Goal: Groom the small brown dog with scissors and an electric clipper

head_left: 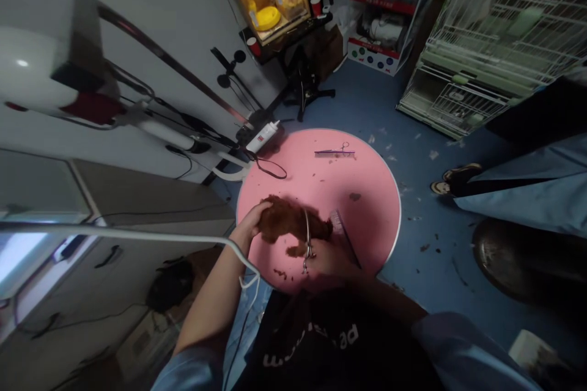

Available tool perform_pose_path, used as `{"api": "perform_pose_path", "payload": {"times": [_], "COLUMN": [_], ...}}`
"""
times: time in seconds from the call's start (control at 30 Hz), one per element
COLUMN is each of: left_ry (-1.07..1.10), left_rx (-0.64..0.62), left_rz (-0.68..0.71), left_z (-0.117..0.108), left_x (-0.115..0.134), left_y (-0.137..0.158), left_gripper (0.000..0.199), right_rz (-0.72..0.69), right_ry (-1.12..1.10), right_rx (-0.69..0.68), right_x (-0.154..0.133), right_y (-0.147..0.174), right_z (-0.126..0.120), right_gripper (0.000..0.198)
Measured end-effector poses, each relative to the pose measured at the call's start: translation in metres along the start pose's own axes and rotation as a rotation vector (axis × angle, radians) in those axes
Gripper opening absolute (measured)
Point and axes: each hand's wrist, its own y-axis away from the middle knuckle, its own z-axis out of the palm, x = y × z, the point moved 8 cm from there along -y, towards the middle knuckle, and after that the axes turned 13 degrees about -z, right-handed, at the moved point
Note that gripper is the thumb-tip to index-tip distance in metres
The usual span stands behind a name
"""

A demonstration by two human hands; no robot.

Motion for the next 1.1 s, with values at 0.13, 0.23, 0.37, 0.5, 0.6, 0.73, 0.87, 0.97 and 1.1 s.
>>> {"api": "perform_pose_path", "payload": {"times": [0.13,0.23,0.37,0.5,0.6,0.73,0.87,0.97,1.1], "left_ry": [0.032,0.04,0.066,0.105,0.131,0.154,0.164,0.165,0.165], "left_rx": [0.001,0.014,0.033,0.054,0.067,0.069,0.061,0.062,0.065], "left_rz": [-0.004,0.023,0.069,0.094,0.097,0.092,0.078,0.069,0.07], "left_z": [0.002,0.002,0.001,-0.002,-0.003,-0.002,-0.004,-0.009,-0.016], "left_x": [-0.011,-0.014,-0.012,-0.011,-0.011,-0.011,-0.011,-0.012,-0.012], "left_y": [0.004,0.005,0.005,0.005,0.006,0.006,0.004,0.0,-0.007], "left_gripper": [0.02,0.019,0.019,0.017,0.014,0.014,0.013,0.015,0.017], "right_rz": [-0.064,-0.054,-0.03,-0.026,-0.044,-0.073,-0.077,-0.074,-0.033], "right_ry": [-0.022,-0.03,0.019,0.038,0.064,0.079,0.062,0.092,0.174], "right_rx": [-0.004,0.002,0.035,0.032,0.04,0.042,0.02,0.047,-0.077], "right_x": [-0.002,0.002,0.01,0.019,0.022,0.026,0.03,0.031,0.03], "right_y": [0.016,0.013,0.008,0.004,-0.001,-0.005,-0.007,-0.006,-0.006], "right_z": [0.013,0.014,0.01,0.008,0.006,0.006,0.009,0.005,0.009], "right_gripper": [0.04,0.036,0.026,0.018,0.018,0.018,0.019,0.024,0.025]}}
